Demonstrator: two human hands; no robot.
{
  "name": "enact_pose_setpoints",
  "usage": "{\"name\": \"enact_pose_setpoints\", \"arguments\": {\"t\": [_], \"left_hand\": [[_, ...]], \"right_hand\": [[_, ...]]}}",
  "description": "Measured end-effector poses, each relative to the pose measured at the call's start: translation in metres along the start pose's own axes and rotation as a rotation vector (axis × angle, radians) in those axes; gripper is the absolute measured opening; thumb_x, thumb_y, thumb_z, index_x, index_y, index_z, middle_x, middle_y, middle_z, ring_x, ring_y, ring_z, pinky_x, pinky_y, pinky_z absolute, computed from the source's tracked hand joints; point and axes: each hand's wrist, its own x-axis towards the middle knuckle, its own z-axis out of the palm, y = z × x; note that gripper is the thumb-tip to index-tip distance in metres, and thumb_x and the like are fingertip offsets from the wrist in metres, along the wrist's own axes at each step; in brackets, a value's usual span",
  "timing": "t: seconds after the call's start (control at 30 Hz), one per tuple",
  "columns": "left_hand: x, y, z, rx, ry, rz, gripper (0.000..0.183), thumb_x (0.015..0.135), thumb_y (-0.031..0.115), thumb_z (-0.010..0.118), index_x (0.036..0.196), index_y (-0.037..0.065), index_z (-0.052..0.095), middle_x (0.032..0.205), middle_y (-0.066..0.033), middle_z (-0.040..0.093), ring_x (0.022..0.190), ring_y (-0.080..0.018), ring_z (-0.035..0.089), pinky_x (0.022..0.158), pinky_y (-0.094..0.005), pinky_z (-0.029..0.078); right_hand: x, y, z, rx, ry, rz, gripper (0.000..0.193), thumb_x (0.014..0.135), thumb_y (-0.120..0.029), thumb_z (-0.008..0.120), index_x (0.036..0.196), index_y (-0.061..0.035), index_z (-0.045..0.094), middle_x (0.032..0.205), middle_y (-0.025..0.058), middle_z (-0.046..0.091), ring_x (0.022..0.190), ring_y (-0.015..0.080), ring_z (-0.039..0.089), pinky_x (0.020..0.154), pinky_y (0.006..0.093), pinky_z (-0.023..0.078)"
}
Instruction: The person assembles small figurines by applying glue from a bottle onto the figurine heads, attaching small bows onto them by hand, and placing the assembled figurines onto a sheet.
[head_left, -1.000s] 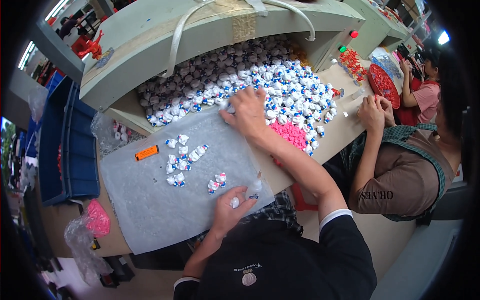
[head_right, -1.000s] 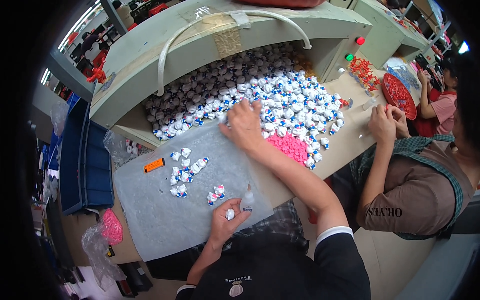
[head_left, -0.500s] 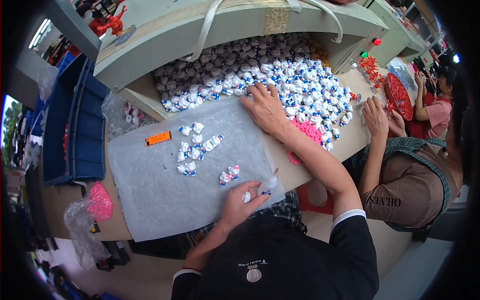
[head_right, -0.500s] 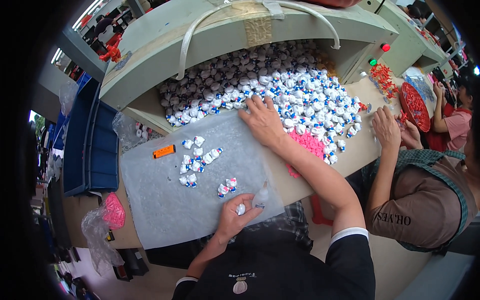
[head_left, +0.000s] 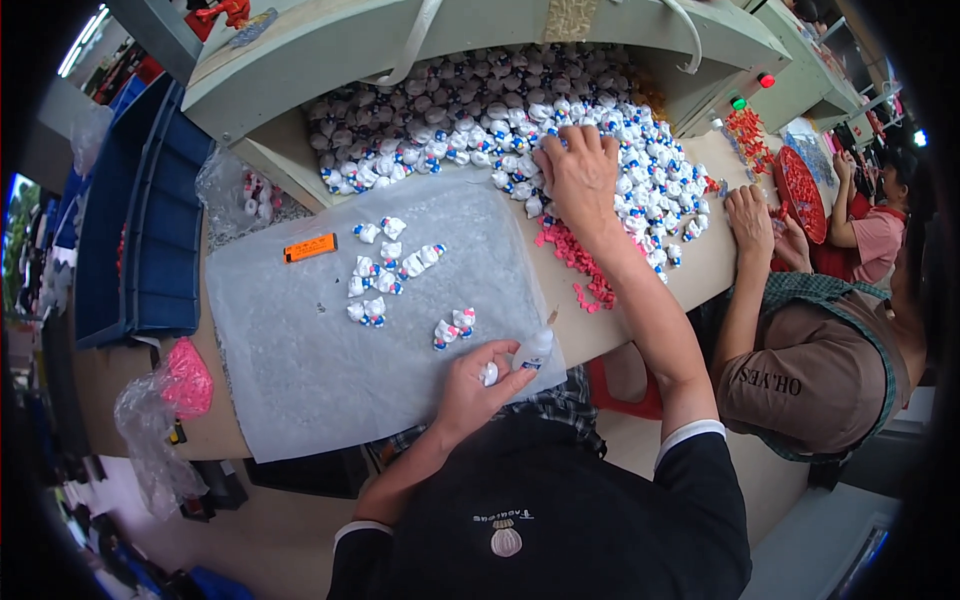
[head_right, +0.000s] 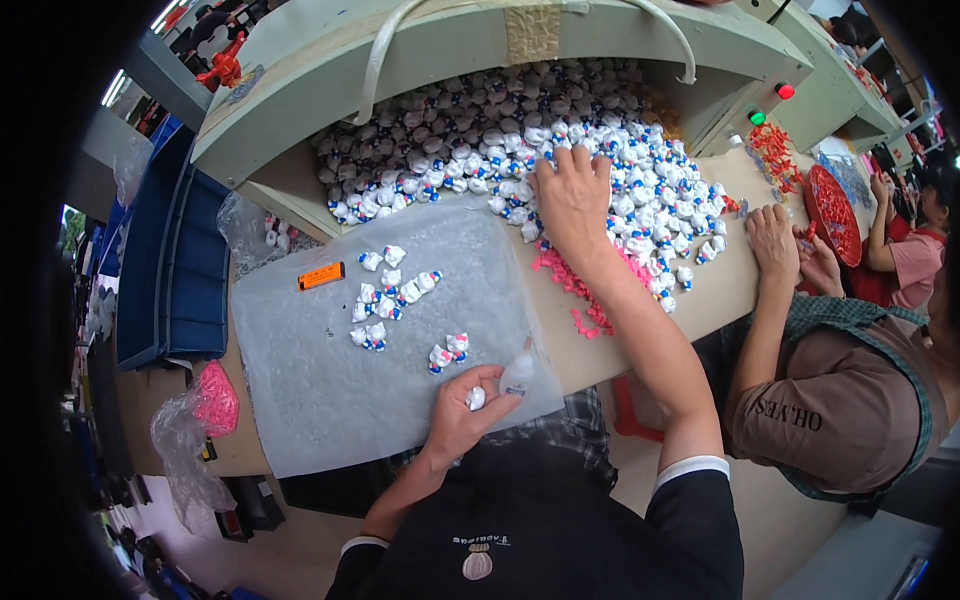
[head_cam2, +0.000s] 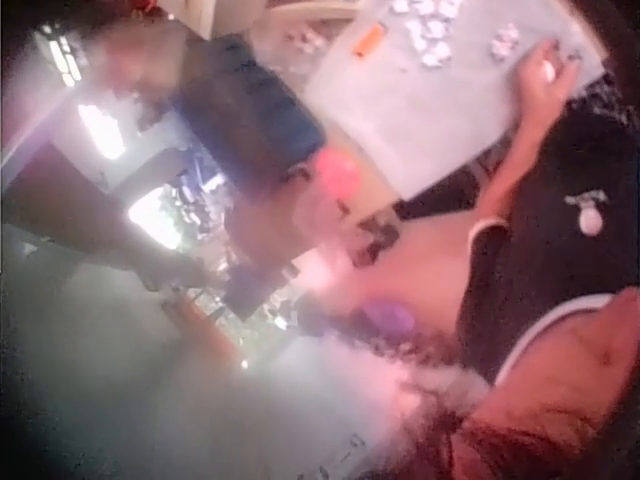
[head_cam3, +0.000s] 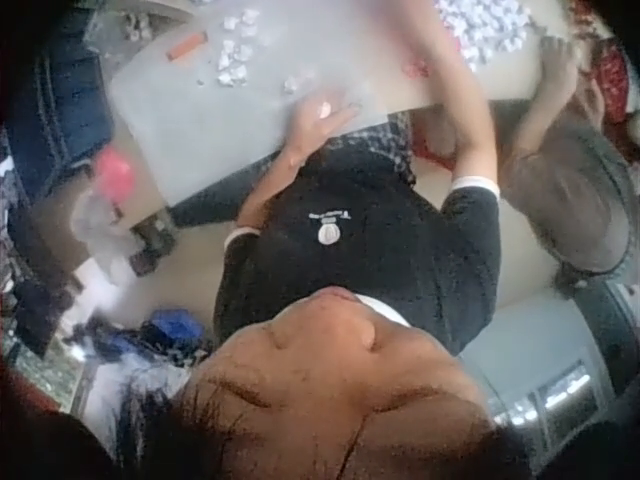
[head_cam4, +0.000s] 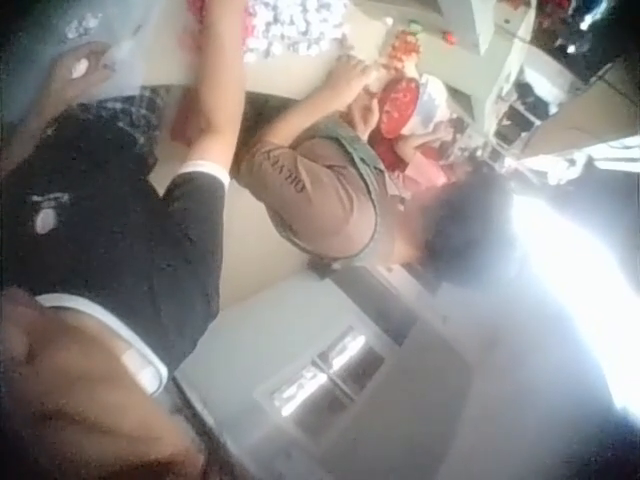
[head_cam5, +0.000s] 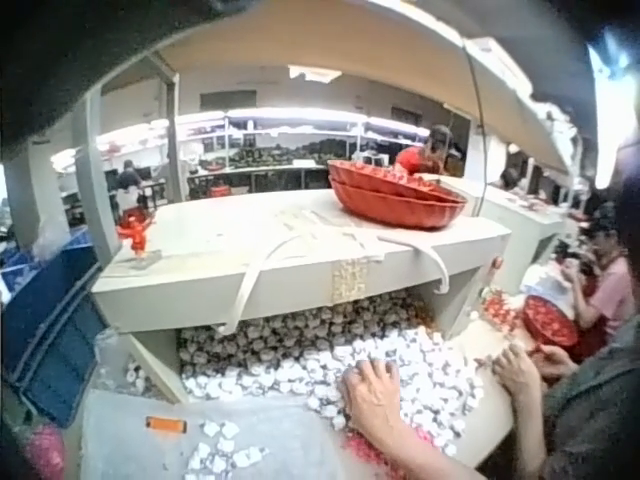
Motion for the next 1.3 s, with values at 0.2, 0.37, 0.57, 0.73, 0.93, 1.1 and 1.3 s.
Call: {"name": "enact_pose_setpoints", "arguments": {"t": [0.2, 0.37, 0.57, 0.73, 0.93, 1.1, 1.3], "left_hand": [[-0.006, 0.009, 0.004, -0.077, 0.094, 0.037, 0.028, 0.078, 0.012, 0.073, 0.099, -0.001, 0.062, 0.06, 0.0044, 0.049, 0.061, -0.0026, 0.047, 0.057, -0.0204, 0.04], [0.002, 0.017, 0.01, -0.132, 0.099, 0.017, 0.027, 0.078, 0.011, 0.073, 0.101, 0.002, 0.062, 0.063, 0.0061, 0.049, 0.061, -0.0011, 0.045, 0.056, -0.019, 0.038], [0.021, 0.027, 0.013, -0.088, 0.115, 0.083, 0.031, 0.076, 0.008, 0.074, 0.103, 0.004, 0.06, 0.065, 0.0079, 0.046, 0.059, -0.0001, 0.041, 0.052, -0.0176, 0.034], [0.05, 0.042, -0.02, 0.147, 0.108, 0.077, 0.031, 0.075, 0.005, 0.073, 0.102, 0.005, 0.06, 0.063, 0.0083, 0.043, 0.058, -0.0003, 0.041, 0.052, -0.018, 0.035], [0.154, 0.045, -0.045, 0.351, 0.206, 0.087, 0.017, 0.077, 0.012, 0.067, 0.093, 0.005, 0.067, 0.066, 0.0046, 0.055, 0.062, -0.0037, 0.05, 0.055, -0.021, 0.041], [0.211, 0.032, -0.074, 0.486, 0.326, 0.107, 0.02, 0.073, 0.015, 0.064, 0.089, 0.004, 0.07, 0.079, -0.0067, 0.068, 0.072, -0.0152, 0.063, 0.069, -0.0289, 0.049], [0.208, 0.042, -0.079, 0.641, 0.239, 0.013, 0.019, 0.074, 0.02, 0.065, 0.087, 0.007, 0.07, 0.082, -0.0106, 0.069, 0.077, -0.02, 0.066, 0.071, -0.0304, 0.05]], "right_hand": [[-0.046, 0.001, -0.076, 0.628, -0.014, 0.203, 0.02, 0.083, -0.009, 0.059, 0.102, -0.003, 0.063, 0.098, 0.0089, 0.062, 0.091, 0.0243, 0.056, 0.076, 0.0342, 0.041], [-0.115, -0.014, -0.116, 1.505, -0.546, 0.508, 0.027, 0.083, -0.01, 0.062, 0.107, 0.0028, 0.062, 0.107, 0.0094, 0.062, 0.103, 0.0165, 0.055, 0.089, 0.0314, 0.041], [-0.114, -0.037, -0.104, 1.582, -0.516, 0.396, 0.028, 0.082, -0.01, 0.065, 0.108, -0.0016, 0.062, 0.1, 0.0064, 0.064, 0.098, 0.0126, 0.055, 0.086, 0.0286, 0.042], [-0.108, -0.021, -0.091, 1.619, -0.419, 0.655, 0.024, 0.086, -0.011, 0.063, 0.107, 0.001, 0.06, 0.099, 0.0063, 0.064, 0.092, 0.0107, 0.058, 0.082, 0.0265, 0.045], [-0.082, -0.015, -0.058, 1.747, -0.405, 0.756, 0.032, 0.093, -0.026, 0.055, 0.111, -0.0005, 0.058, 0.102, 0.008, 0.064, 0.094, 0.0138, 0.058, 0.084, 0.0289, 0.043], [-0.05, -0.057, -0.006, 1.82, -0.314, 0.748, 0.037, 0.092, -0.031, 0.056, 0.113, -0.0003, 0.058, 0.102, 0.0053, 0.063, 0.096, 0.0118, 0.056, 0.085, 0.0285, 0.042], [-0.036, -0.045, 0.025, 1.793, -0.292, 0.742, 0.031, 0.09, -0.028, 0.061, 0.107, -0.0028, 0.06, 0.091, -0.0003, 0.062, 0.083, 0.0078, 0.053, 0.074, 0.0238, 0.042]]}}
